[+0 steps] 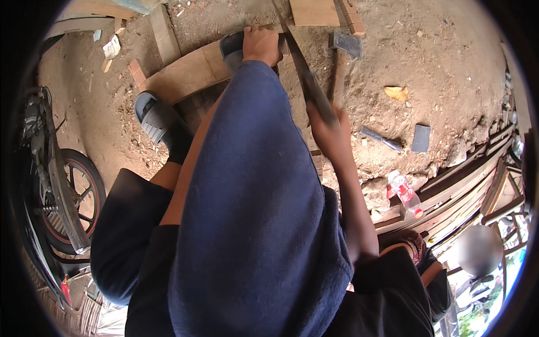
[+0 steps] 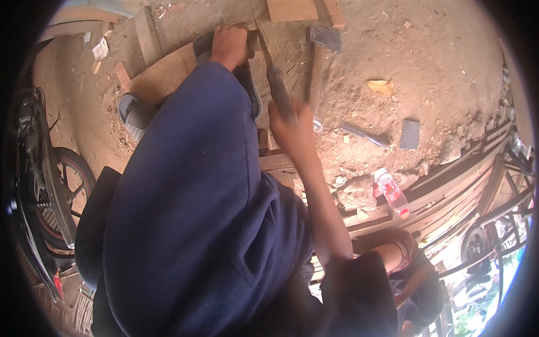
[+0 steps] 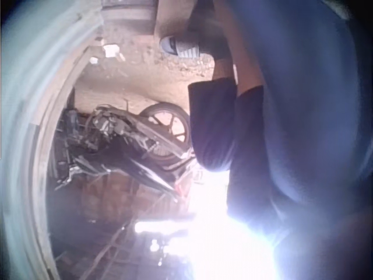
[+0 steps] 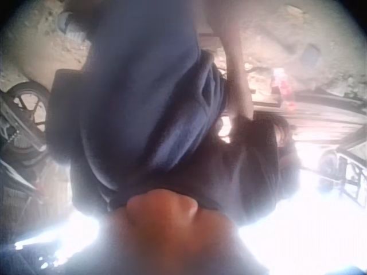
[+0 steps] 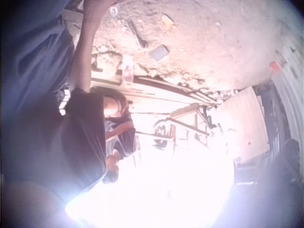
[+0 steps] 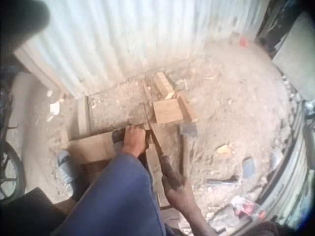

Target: The person sits on the ground and inspects a rectangular piece of wood. They then use a hand saw to cut the wood while holding it steady with their left hand.

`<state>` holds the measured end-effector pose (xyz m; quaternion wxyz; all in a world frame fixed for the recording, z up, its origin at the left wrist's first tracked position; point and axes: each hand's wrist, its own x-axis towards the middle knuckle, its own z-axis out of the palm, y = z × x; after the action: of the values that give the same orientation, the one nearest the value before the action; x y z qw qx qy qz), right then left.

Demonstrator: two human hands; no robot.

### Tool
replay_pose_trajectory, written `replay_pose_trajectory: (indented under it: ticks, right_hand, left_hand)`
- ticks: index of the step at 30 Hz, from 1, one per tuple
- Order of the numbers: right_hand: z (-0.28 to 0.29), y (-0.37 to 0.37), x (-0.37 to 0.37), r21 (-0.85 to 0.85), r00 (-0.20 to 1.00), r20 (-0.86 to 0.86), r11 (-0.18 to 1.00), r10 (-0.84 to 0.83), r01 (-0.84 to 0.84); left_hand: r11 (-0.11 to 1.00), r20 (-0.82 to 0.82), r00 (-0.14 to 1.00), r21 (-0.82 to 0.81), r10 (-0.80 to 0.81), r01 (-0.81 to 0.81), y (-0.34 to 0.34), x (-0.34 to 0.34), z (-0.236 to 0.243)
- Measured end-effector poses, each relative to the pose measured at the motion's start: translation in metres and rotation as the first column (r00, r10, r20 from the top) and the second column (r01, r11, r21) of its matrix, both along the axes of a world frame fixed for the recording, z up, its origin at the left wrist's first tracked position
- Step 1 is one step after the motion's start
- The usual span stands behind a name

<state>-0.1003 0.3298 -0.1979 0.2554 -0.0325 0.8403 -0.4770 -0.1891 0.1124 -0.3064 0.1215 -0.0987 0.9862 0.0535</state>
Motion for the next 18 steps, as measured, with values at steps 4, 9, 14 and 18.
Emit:
replay_pose_trajectory:
  ticks: [4,9,14,18]
  right_hand:
    - [0.0,-0.01,0.005,-0.061,1.0,-0.022,0.998,-0.021,0.02]
    - [0.014,0.014,0.031,-0.097,0.998,-0.035,0.994,-0.046,0.043]
    - [-0.015,-0.016,-0.007,-0.051,0.999,-0.04,0.998,0.018,-0.02]
    - [-0.002,0.02,0.048,-0.093,0.997,-0.042,0.994,-0.064,0.06]
  left_hand:
    - [1.0,-0.025,1.0,-0.018,0.003,-0.004,-0.002,0.003,-0.005]
    - [0.999,-0.053,0.999,-0.038,0.01,-0.012,-0.004,0.004,-0.011]
    - [0.999,-0.05,0.999,-0.039,-0.01,0.008,-0.004,0.004,-0.01]
    - [1.0,-0.04,0.999,-0.024,0.018,-0.019,0.003,0.004,-0.009]
